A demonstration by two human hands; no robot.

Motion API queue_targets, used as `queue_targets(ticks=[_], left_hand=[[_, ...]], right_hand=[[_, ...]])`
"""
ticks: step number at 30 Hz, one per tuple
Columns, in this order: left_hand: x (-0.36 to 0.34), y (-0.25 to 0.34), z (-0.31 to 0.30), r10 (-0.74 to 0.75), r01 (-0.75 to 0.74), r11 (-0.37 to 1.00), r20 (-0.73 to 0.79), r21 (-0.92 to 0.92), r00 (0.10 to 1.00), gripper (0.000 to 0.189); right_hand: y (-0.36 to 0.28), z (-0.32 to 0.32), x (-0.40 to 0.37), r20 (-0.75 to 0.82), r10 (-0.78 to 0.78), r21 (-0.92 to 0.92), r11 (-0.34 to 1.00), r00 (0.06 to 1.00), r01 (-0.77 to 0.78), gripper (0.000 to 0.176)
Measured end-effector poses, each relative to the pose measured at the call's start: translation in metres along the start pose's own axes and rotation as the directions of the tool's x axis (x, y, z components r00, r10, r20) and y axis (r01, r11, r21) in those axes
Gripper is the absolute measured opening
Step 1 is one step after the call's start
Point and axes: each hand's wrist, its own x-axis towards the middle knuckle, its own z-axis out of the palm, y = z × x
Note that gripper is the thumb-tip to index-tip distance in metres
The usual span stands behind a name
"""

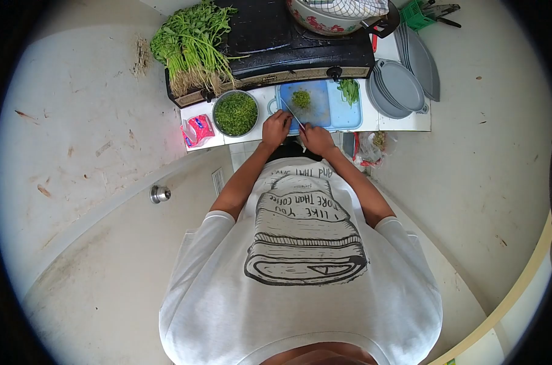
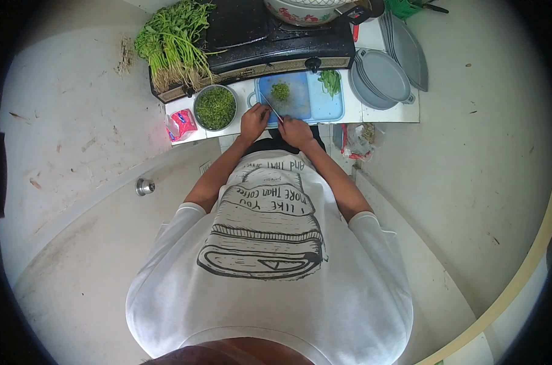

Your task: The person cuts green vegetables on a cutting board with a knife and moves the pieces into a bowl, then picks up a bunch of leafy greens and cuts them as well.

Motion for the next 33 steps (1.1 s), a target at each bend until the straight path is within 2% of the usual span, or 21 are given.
queue_targets(ticks=[6, 8, 11, 20, 28, 33], left_hand=[[0.001, 0.0, 0.0, -0.012, 0.012, 1.0, 0.0, -0.005, 1.0, 0.011], [0.002, -0.002, 0.002, -0.034, 0.034, 0.999, 0.013, -0.015, 0.999, 0.011], [0.004, -0.004, 0.003, -0.032, 0.032, 0.999, 0.005, -0.019, 0.999, 0.011], [0.009, 0.004, -0.002, -0.012, 0.012, 0.999, 0.008, 0.031, 1.0, 0.008], [0.007, 0.001, 0.001, 0.036, -0.034, 0.999, -0.037, 0.038, 0.999, 0.009], [0.008, 0.004, -0.001, -0.027, 0.027, 1.0, -0.009, 0.013, 1.0, 0.009]], right_hand=[[0.013, -0.007, -0.015, 0.053, 0.005, -0.047, 0.999, 0.999, -0.002, 0.042], [0.013, -0.018, -0.019, 0.135, 0.11, -0.014, 0.994, 0.985, -0.109, 0.045], [0.007, -0.028, -0.017, 0.11, 0.144, 0.009, 0.989, 0.983, -0.146, 0.044], [0.01, -0.014, -0.017, 0.082, 0.041, 0.036, 0.998, 0.996, -0.044, 0.043], [0.002, -0.015, -0.002, 0.049, 0.023, 0.047, 0.999, 0.999, -0.025, 0.042], [0.006, -0.011, -0.007, 0.067, 0.038, 0.039, 0.998, 0.997, -0.041, 0.042]])
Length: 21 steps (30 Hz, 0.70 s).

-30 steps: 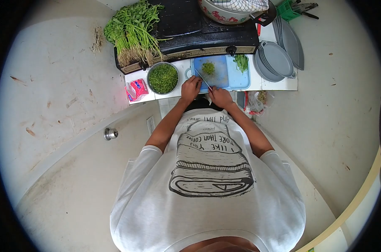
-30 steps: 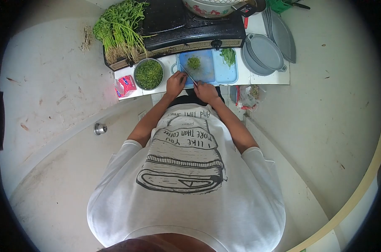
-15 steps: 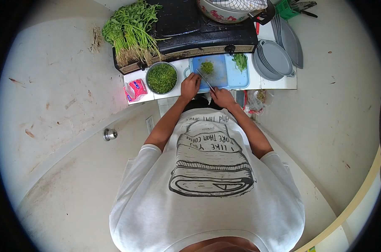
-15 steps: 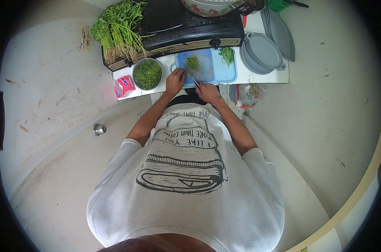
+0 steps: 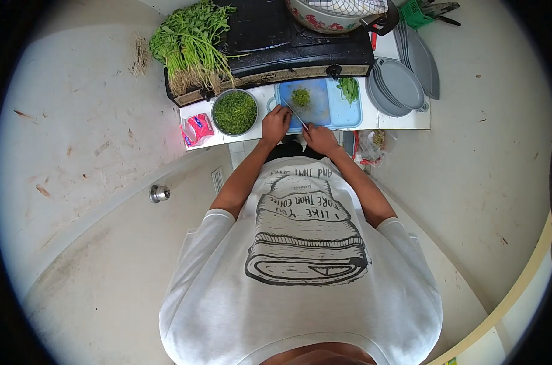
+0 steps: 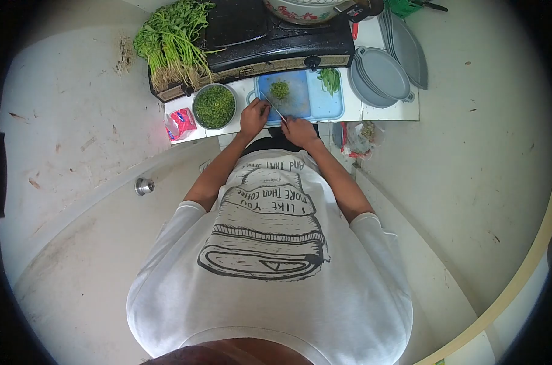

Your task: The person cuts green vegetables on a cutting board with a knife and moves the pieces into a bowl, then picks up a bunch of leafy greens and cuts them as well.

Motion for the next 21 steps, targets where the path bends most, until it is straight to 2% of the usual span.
queue_targets(ticks=[2, 11, 15, 21], left_hand=[[0.001, -0.001, 0.001, -0.019, 0.018, 1.0, -0.003, -0.008, 1.0, 0.009], [-0.001, 0.0, 0.003, -0.017, 0.017, 1.0, -0.007, -0.003, 1.0, 0.008], [-0.001, -0.002, 0.003, -0.035, 0.035, 0.999, -0.002, -0.001, 0.999, 0.009], [-0.002, -0.004, 0.005, -0.072, 0.071, 0.997, -0.015, -0.004, 0.997, 0.011]], right_hand=[[0.01, 0.011, -0.007, -0.032, -0.024, -0.06, 0.998, 0.999, 0.022, 0.042], [-0.007, 0.002, 0.005, -0.021, 0.014, -0.017, 1.0, 1.0, -0.014, 0.042], [0.004, 0.003, -0.005, -0.018, 0.009, -0.041, 0.999, 1.0, -0.01, 0.042], [0.006, -0.006, -0.019, 0.017, 0.092, -0.035, 0.995, 0.996, -0.091, 0.048]])
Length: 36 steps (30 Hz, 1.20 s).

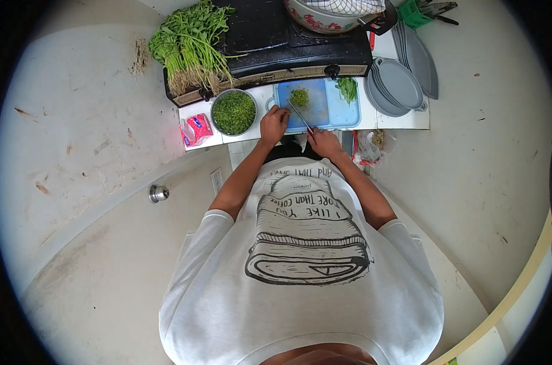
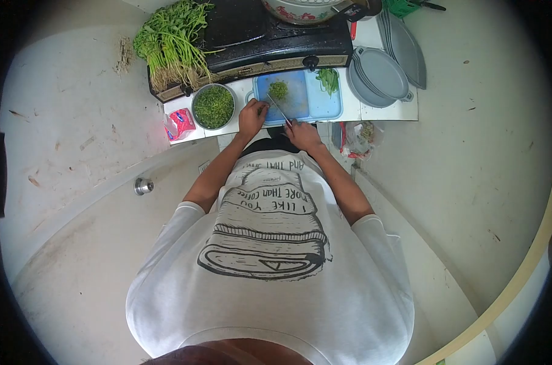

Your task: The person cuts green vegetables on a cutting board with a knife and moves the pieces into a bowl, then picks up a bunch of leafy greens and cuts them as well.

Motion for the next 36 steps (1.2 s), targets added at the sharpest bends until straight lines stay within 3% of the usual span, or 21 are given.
queue_targets(ticks=[6, 17, 21, 23, 36], left_hand=[[0.0, 0.004, -0.003, -0.016, 0.016, 1.0, 0.018, -0.004, 1.0, 0.013], [0.0, 0.004, -0.003, 0.016, -0.016, 1.0, -0.002, 0.019, 1.0, 0.013], [0.0, 0.002, -0.003, 0.032, -0.032, 0.999, -0.004, 0.01, 0.999, 0.012], [0.0, 0.002, -0.003, 0.041, -0.041, 0.999, -0.009, 0.002, 0.999, 0.012], [-0.001, 0.004, -0.003, 0.011, -0.011, 1.0, -0.013, 0.02, 1.0, 0.012]], right_hand=[[-0.003, -0.001, 0.001, 0.048, -0.023, 0.027, 0.999, 0.999, 0.021, 0.047], [-0.015, 0.007, 0.021, -0.061, -0.102, 0.048, 0.993, 0.993, 0.105, 0.041], [-0.012, 0.009, 0.019, -0.062, -0.103, 0.036, 0.994, 0.993, 0.106, 0.04], [-0.008, 0.008, 0.01, 0.015, -0.065, 0.019, 0.998, 0.998, 0.065, 0.04], [-0.012, 0.007, 0.021, -0.028, -0.071, 0.035, 0.997, 0.997, 0.072, 0.042]])
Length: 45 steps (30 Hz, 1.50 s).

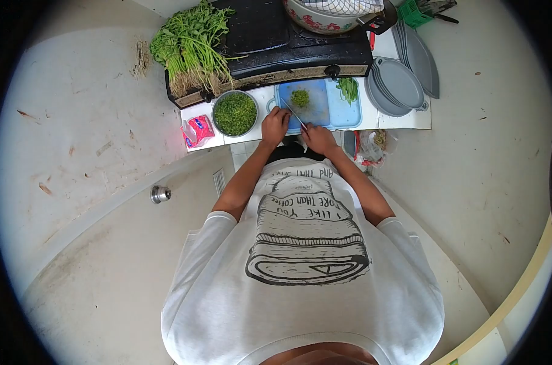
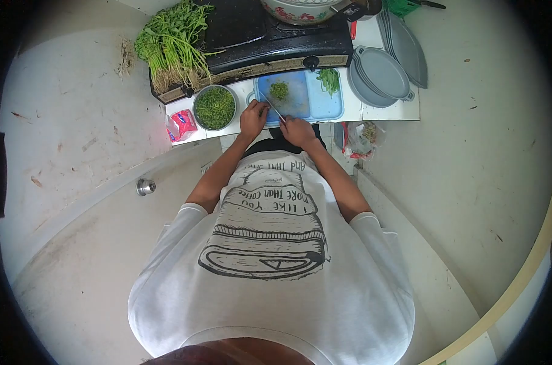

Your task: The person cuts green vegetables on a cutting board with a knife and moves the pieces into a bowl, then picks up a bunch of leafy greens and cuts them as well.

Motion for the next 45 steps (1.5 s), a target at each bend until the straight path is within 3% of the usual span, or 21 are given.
queue_targets(ticks=[4, 12, 28, 36, 45], left_hand=[[0.001, -0.003, 0.002, 0.001, -0.003, 0.999, -0.056, -0.038, 0.998, 0.012], [0.002, 0.0, -0.004, 0.042, -0.042, 0.999, -0.014, 0.008, 0.999, 0.011], [0.003, -0.013, -0.001, 0.215, -0.216, 0.968, 0.023, 0.129, 0.976, 0.008], [0.002, -0.007, -0.003, 0.175, -0.174, 0.977, -0.001, 0.122, 0.985, 0.009], [0.003, -0.008, 0.0, 0.149, -0.149, 0.987, 0.004, 0.065, 0.989, 0.009]], right_hand=[[0.014, -0.001, -0.007, -0.018, 0.031, 0.021, 0.999, 0.999, -0.031, 0.042], [0.015, -0.003, -0.017, 0.025, 0.005, 0.079, 0.997, 1.0, -0.007, 0.042], [0.001, -0.009, 0.0, 0.028, -0.031, -0.008, 0.999, 0.999, 0.031, 0.042], [0.01, -0.005, -0.02, 0.049, -0.002, -0.061, 0.998, 0.999, 0.005, 0.044], [0.007, -0.014, -0.018, 0.06, 0.073, 0.015, 0.997, 0.996, -0.074, 0.047]])
